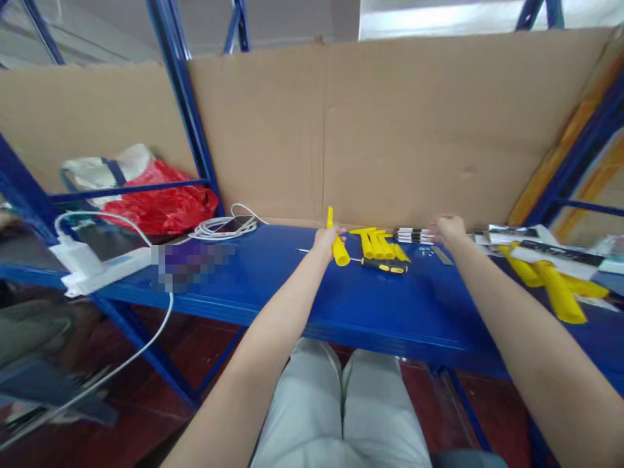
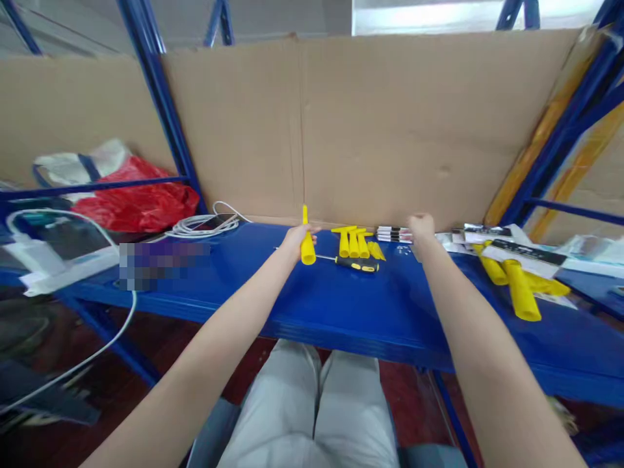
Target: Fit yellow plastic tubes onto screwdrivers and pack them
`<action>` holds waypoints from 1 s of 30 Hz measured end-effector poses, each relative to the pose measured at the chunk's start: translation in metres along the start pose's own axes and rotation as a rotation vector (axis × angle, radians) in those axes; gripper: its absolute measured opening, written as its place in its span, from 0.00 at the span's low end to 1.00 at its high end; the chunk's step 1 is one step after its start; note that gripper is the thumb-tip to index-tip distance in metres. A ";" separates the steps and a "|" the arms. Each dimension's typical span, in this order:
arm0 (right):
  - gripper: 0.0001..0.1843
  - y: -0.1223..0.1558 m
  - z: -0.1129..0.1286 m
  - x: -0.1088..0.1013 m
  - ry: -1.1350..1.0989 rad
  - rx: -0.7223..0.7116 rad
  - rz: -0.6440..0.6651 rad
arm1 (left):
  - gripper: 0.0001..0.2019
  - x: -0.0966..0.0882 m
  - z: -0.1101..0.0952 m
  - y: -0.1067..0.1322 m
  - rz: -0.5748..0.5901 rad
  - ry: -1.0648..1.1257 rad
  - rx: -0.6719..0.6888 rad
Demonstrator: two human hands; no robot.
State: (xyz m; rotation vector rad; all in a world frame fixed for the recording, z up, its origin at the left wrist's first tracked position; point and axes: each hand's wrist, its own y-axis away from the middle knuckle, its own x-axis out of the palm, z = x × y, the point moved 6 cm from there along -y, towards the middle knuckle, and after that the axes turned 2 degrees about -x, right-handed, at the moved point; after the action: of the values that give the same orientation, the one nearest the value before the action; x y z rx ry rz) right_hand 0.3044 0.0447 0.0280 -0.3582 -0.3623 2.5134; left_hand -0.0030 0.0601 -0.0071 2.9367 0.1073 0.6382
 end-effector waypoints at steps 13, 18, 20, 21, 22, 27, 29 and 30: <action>0.23 0.083 0.007 0.070 0.652 -0.395 0.858 | 0.05 0.009 0.015 -0.011 0.367 -0.365 -0.176; 0.21 0.087 0.001 0.080 0.792 -0.431 0.902 | 0.06 0.009 0.021 -0.013 0.462 -0.433 -0.185; 0.18 0.086 0.004 0.078 0.820 -0.459 0.872 | 0.06 0.008 0.021 -0.014 0.463 -0.432 -0.189; 0.16 0.084 0.007 0.075 0.809 -0.486 0.841 | 0.06 0.008 0.021 -0.014 0.459 -0.428 -0.198; 0.16 0.082 0.012 0.070 0.776 -0.514 0.801 | 0.06 0.008 0.021 -0.014 0.454 -0.422 -0.210; 0.22 0.067 0.033 0.030 0.356 -0.433 0.588 | 0.06 0.007 0.017 -0.017 0.454 -0.376 -0.245; 0.24 0.062 0.035 0.016 0.166 -0.312 0.523 | 0.05 0.006 0.017 -0.018 0.455 -0.371 -0.249; 0.24 0.059 0.035 0.010 0.077 -0.264 0.475 | 0.05 0.005 0.018 -0.019 0.455 -0.375 -0.255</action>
State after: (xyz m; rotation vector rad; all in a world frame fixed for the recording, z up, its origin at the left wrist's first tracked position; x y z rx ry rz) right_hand 0.2555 -0.0026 0.0390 -0.7154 -0.6449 2.9033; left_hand 0.0087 0.0773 -0.0240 2.7750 -0.6419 0.1182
